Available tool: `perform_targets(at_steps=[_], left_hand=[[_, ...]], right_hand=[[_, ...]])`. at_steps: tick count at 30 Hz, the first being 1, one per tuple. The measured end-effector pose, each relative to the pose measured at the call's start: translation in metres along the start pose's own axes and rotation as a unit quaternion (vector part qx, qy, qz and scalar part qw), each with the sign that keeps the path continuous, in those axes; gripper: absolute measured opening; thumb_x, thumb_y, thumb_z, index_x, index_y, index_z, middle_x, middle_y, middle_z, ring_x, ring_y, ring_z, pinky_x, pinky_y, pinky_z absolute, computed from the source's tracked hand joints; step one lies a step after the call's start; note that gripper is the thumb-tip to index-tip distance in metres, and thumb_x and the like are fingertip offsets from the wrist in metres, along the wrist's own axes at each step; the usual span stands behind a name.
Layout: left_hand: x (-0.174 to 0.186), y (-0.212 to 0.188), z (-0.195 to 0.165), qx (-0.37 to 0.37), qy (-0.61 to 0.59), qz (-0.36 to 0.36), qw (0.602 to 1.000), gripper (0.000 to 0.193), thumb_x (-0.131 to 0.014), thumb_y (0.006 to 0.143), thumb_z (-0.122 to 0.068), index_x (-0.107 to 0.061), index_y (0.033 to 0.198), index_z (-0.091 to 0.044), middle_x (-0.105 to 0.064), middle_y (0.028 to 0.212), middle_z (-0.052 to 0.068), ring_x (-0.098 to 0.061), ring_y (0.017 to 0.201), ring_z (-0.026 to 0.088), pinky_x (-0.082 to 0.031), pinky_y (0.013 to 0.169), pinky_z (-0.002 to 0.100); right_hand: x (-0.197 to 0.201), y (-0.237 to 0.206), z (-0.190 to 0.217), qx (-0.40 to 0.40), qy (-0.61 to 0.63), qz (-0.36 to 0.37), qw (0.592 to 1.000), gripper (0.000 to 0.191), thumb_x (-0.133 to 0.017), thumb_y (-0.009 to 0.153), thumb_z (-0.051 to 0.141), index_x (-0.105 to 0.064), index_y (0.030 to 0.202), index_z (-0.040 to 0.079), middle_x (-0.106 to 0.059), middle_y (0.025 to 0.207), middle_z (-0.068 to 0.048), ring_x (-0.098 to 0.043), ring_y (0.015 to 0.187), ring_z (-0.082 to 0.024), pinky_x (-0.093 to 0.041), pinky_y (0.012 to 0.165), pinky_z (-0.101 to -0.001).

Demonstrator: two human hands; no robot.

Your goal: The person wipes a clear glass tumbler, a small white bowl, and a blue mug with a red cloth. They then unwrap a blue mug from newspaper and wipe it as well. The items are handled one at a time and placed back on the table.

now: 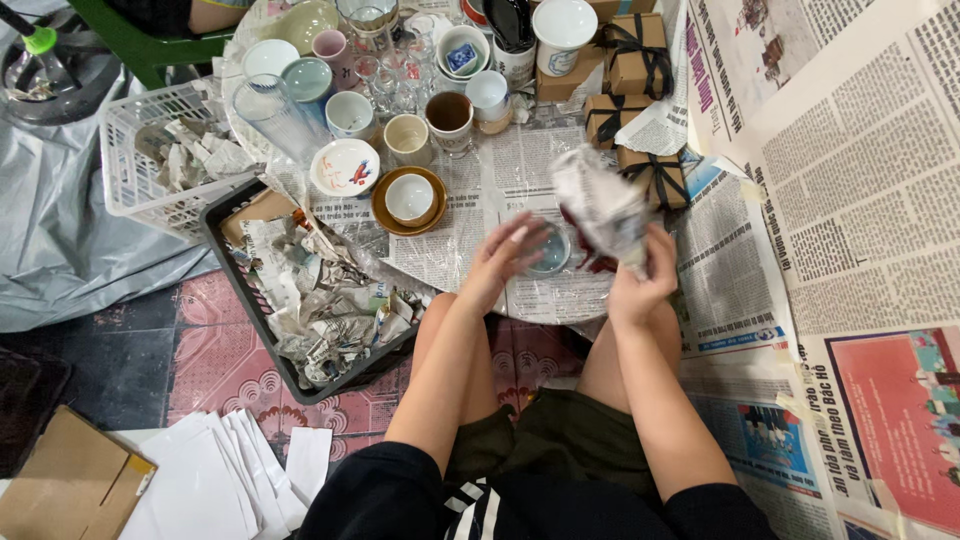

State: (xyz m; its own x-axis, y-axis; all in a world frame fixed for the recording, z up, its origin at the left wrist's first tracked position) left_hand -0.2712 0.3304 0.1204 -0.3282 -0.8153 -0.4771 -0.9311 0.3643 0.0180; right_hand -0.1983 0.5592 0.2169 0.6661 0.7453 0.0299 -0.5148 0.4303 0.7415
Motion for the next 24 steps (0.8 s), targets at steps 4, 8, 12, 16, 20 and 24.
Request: perform_targets(at_steps=[4,8,12,16,20,24], left_hand=[[-0.004,-0.001,0.036,0.106,-0.257,0.038,0.96,0.077,-0.049,0.102,-0.058,-0.04,0.155,-0.003,-0.055,0.147,0.021,-0.061,0.128,0.032,-0.052,0.105,0.049],[0.035,-0.003,0.052,0.122,-0.29,-0.087,0.945,0.065,-0.056,0.103,-0.042,-0.041,0.149,0.001,-0.063,0.131,0.02,-0.068,0.114,0.031,-0.058,0.096,0.047],[0.046,-0.007,0.029,0.084,-0.197,-0.091,0.973,0.05,-0.062,0.101,-0.017,-0.047,0.145,-0.001,-0.066,0.126,0.013,-0.069,0.111,0.023,-0.061,0.092,0.042],[0.03,-0.005,0.004,0.038,-0.198,-0.057,0.978,0.05,-0.064,0.092,0.0,-0.051,0.141,-0.007,-0.067,0.121,0.014,-0.069,0.103,0.021,-0.06,0.087,0.038],[0.021,-0.004,-0.002,0.036,-0.212,-0.048,0.975,0.045,-0.064,0.092,0.006,-0.053,0.135,0.001,-0.067,0.12,0.015,-0.07,0.103,0.022,-0.061,0.089,0.037],[0.027,-0.006,0.008,0.078,-0.211,-0.069,0.972,0.044,-0.062,0.089,0.004,-0.055,0.132,0.001,-0.069,0.118,0.016,-0.072,0.1,0.025,-0.062,0.086,0.038]], right_hand=[[-0.049,-0.019,0.046,0.121,-0.026,0.204,0.971,0.015,-0.083,0.085,0.009,-0.078,0.098,0.012,-0.067,0.127,-0.013,-0.059,0.13,-0.029,-0.049,0.111,-0.0472],[-0.078,-0.04,0.073,0.212,-0.082,0.323,0.919,0.023,-0.085,0.081,0.011,-0.078,0.103,0.014,-0.074,0.123,0.001,-0.06,0.136,-0.023,-0.021,0.129,-0.0572],[-0.084,-0.044,0.058,0.136,-0.06,0.421,0.895,0.05,-0.078,0.075,0.004,-0.073,0.123,0.013,-0.07,0.141,-0.013,-0.054,0.143,-0.024,-0.016,0.132,-0.0563],[-0.075,-0.034,0.06,0.156,-0.01,0.37,0.916,0.039,-0.083,0.084,0.011,-0.068,0.119,0.02,-0.073,0.13,0.004,-0.05,0.148,-0.023,-0.017,0.134,-0.055],[-0.077,-0.03,0.055,0.118,0.017,0.369,0.922,0.044,-0.085,0.075,0.019,-0.068,0.115,0.017,-0.067,0.132,0.001,-0.043,0.146,-0.032,-0.018,0.128,-0.0565],[-0.08,-0.028,0.064,0.141,0.024,0.374,0.916,0.043,-0.089,0.068,0.032,-0.077,0.106,0.016,-0.069,0.129,-0.005,-0.04,0.144,-0.036,-0.019,0.126,-0.0578]])
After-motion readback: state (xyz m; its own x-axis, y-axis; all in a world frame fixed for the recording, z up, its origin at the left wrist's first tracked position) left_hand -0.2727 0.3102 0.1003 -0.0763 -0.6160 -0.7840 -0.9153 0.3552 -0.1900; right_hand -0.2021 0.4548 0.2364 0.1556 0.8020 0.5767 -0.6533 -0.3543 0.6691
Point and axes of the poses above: each hand's wrist, its own y-axis towards the middle knuckle, its own x-axis out of the back of the hand, z = x × y, the point moved 10 cm from there along y, towards the middle knuckle
